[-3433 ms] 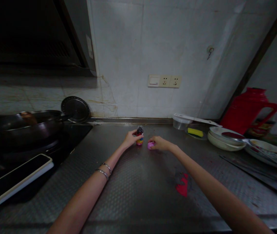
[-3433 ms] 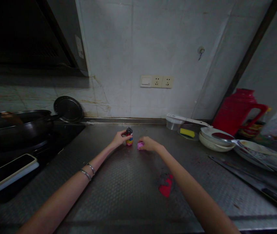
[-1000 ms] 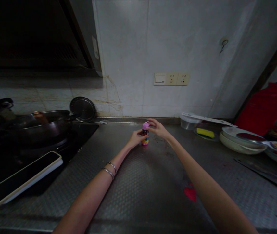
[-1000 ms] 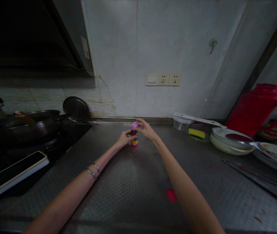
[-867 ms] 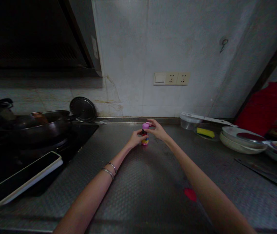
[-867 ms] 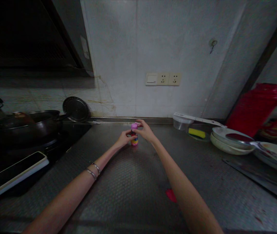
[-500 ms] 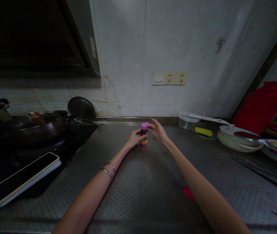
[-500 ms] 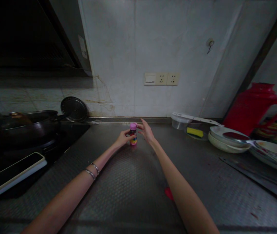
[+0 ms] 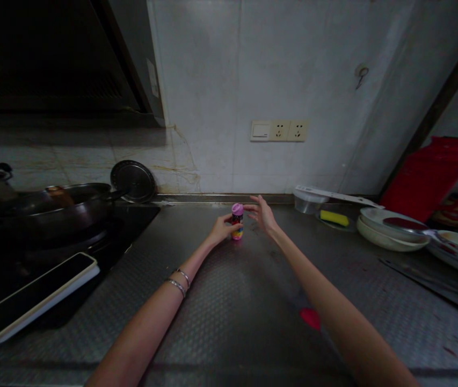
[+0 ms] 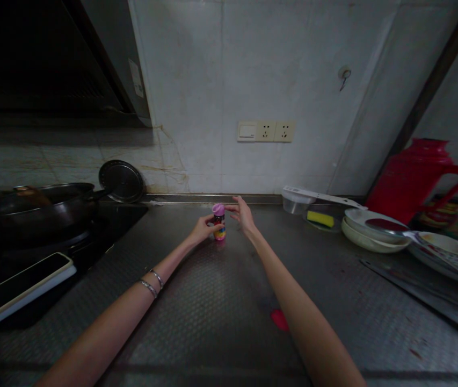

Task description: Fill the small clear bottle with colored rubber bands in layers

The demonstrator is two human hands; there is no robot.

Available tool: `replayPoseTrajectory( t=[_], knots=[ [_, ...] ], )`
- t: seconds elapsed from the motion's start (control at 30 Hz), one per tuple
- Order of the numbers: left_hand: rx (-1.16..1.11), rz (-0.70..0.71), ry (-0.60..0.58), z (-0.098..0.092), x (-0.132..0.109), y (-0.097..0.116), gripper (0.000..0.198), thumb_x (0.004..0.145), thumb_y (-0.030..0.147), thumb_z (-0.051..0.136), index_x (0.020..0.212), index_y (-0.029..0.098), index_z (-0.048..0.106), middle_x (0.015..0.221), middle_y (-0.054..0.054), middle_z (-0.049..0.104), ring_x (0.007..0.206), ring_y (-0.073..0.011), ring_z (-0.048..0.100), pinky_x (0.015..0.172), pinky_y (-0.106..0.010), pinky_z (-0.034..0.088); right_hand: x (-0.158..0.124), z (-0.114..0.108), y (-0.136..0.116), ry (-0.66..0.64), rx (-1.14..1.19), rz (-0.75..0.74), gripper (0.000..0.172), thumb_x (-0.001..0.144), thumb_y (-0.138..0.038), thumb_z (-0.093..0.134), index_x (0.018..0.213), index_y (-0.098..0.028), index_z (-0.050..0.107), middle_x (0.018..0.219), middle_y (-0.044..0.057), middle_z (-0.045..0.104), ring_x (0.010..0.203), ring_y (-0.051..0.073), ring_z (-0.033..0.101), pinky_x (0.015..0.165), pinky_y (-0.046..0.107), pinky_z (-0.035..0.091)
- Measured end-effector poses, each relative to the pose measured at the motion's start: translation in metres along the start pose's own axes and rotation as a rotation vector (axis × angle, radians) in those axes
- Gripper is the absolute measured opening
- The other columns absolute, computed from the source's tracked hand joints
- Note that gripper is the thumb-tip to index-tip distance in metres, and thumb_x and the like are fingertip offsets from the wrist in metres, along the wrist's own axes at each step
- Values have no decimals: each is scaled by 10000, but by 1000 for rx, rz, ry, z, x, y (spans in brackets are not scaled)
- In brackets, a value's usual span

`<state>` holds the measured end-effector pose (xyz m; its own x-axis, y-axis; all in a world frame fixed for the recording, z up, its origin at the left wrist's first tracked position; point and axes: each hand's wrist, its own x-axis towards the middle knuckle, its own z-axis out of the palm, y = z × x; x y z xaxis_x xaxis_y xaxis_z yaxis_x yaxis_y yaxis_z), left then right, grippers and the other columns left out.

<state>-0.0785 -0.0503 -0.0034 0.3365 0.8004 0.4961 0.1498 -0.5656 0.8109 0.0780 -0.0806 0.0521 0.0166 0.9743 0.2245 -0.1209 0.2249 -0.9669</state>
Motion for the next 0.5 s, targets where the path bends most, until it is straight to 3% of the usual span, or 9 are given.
replayPoseTrajectory(
  t=[0.1, 0.27, 0.5],
  knots=[
    [-8, 5, -5, 0, -1, 0, 383, 632, 350, 661, 928, 108, 651, 865, -65, 656, 752, -164, 545, 702, -274, 413, 2, -1, -2, 23, -7, 0, 586, 815, -553, 269, 1276, -202, 357, 1085, 94, 624, 1066, 199, 518, 869, 377, 398],
    [-17, -9, -2, 0, 0, 0, 388, 625, 341, 666, 940, 114, 651, 871, -63, 657, 776, -173, 549, 718, -282, 413, -1, 9, -5, -86, 18, 25, 588, 827, -546, 267, 1318, -223, 301, 1093, 88, 622, 1008, 191, 559, 866, 383, 401],
    [-3, 13, 1, 1, 1, -3, 385, 632, 352, 664, 935, 116, 646, 873, -63, 657, 760, -167, 550, 704, -275, 417, 5, -1, 1, 27, -89, -9, 626, 786, -606, 284, 1254, -209, 407, 1073, 90, 628, 1027, 223, 535, 844, 412, 410]
  ],
)
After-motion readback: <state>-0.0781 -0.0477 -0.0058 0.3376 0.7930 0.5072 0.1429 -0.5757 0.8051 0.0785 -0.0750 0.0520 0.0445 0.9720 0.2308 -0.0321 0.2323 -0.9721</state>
